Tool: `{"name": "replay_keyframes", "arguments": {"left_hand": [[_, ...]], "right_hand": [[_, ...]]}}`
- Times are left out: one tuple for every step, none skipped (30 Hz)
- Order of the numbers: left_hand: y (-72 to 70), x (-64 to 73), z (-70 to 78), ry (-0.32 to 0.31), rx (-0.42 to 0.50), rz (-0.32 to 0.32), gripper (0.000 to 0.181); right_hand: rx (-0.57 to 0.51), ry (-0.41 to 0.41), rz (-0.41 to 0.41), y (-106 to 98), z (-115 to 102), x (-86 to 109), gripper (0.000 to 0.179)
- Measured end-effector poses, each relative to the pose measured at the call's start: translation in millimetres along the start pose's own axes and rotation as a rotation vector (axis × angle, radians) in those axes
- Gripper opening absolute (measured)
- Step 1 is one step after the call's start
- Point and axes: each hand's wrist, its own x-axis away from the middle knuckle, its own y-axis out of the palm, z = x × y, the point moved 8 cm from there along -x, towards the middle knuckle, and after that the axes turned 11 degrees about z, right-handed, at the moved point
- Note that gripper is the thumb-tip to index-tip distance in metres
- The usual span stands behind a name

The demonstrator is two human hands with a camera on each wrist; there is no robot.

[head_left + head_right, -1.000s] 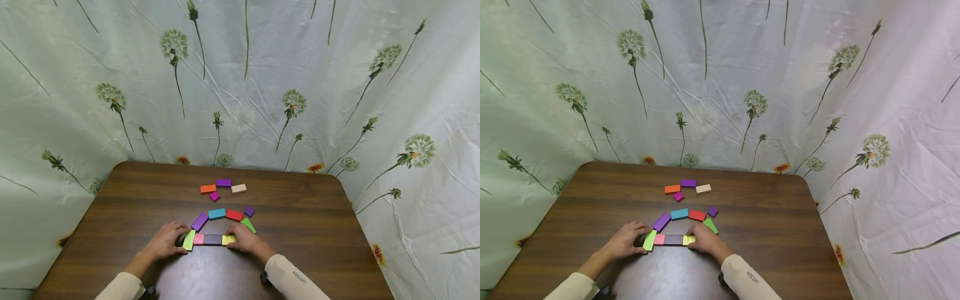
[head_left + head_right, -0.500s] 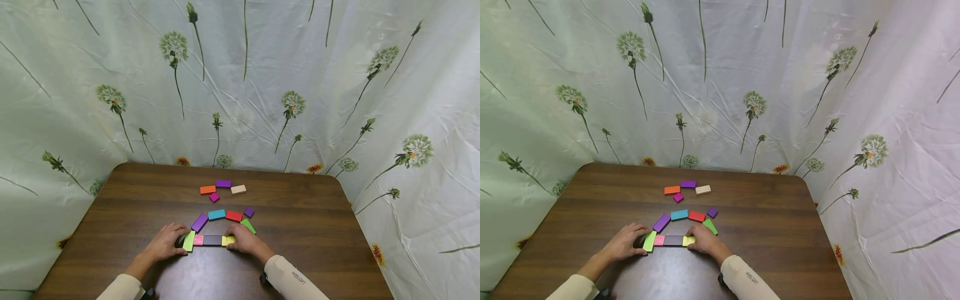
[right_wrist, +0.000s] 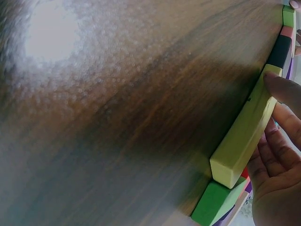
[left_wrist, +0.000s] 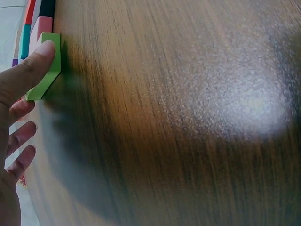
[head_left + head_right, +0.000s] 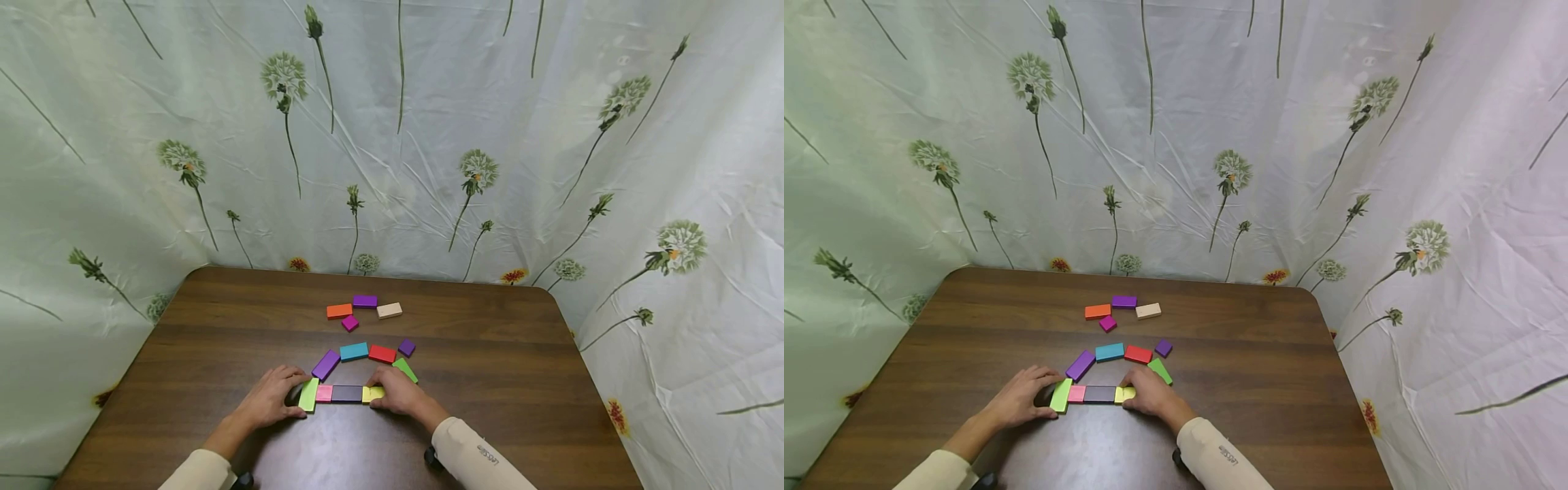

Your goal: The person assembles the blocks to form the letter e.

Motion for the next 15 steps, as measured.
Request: {"name": "replay_keyframes", "arguments": {"left_hand": [[0.1, 0.0, -0.1, 0.001, -0.001, -0.001, 0.061], [0.2, -0.1, -0.2, 0.001, -0.001, -0.001, 0.061], [0.2, -0.1, -0.4, 0.002, -0.001, -0.001, 0.061], [0.3, -0.2, -0.6, 0.002, 0.000, 0.000, 0.061], [0.2, -0.2, -0.8, 0.002, 0.002, 0.002, 0.061], [0.0, -0.3, -0.8, 0.003, 0.003, 0.004, 0.061], [-0.3, -0.5, -0.9, 0.002, 0.005, 0.006, 0.061], [-0.3, -0.6, -1.0, 0.002, 0.007, 0.008, 0.061], [0.1, -0.6, -1.5, 0.001, 0.007, 0.009, 0.062], [0.5, -0.6, -1.7, 0.003, 0.005, 0.011, 0.062], [0.8, -0.6, -1.9, 0.005, 0.002, 0.010, 0.063], [1.4, -0.5, -2.5, 0.002, 0.002, 0.009, 0.063], [1.9, -0.4, -2.9, -0.001, 0.004, 0.008, 0.063], [2.3, -0.2, -3.3, -0.002, 0.005, 0.008, 0.064], [2.8, 0.0, -3.8, -0.003, 0.005, 0.007, 0.064]], "right_hand": [[-0.003, 0.001, 0.001, -0.1, 0.1, 0.0, 0.027], [-0.005, 0.002, 0.001, 0.0, 0.3, -0.1, 0.027], [-0.003, -0.001, 0.002, -0.1, 0.1, -0.3, 0.027], [-0.004, -0.001, 0.003, -0.2, 0.2, -0.3, 0.027], [-0.005, -0.001, 0.003, -0.3, 0.2, -0.4, 0.027], [-0.005, -0.003, 0.004, -0.5, 0.0, -0.5, 0.027], [-0.004, -0.006, 0.004, -0.6, -0.1, -0.6, 0.027], [-0.002, -0.009, 0.005, -0.6, -0.2, -0.7, 0.027], [-0.002, -0.013, 0.006, -0.7, -0.4, -0.7, 0.027], [-0.006, -0.012, 0.005, -0.5, -0.2, -0.6, 0.027], [-0.005, -0.019, 0.007, -0.8, -0.7, -0.7, 0.027], [-0.005, -0.022, 0.008, -0.6, -0.7, -0.6, 0.026], [-0.005, -0.024, 0.008, -0.4, -0.5, -0.6, 0.026], [-0.005, -0.025, 0.008, -0.4, -0.5, -0.6, 0.026], [-0.005, -0.025, 0.007, -0.2, -0.3, -0.5, 0.026]]}}
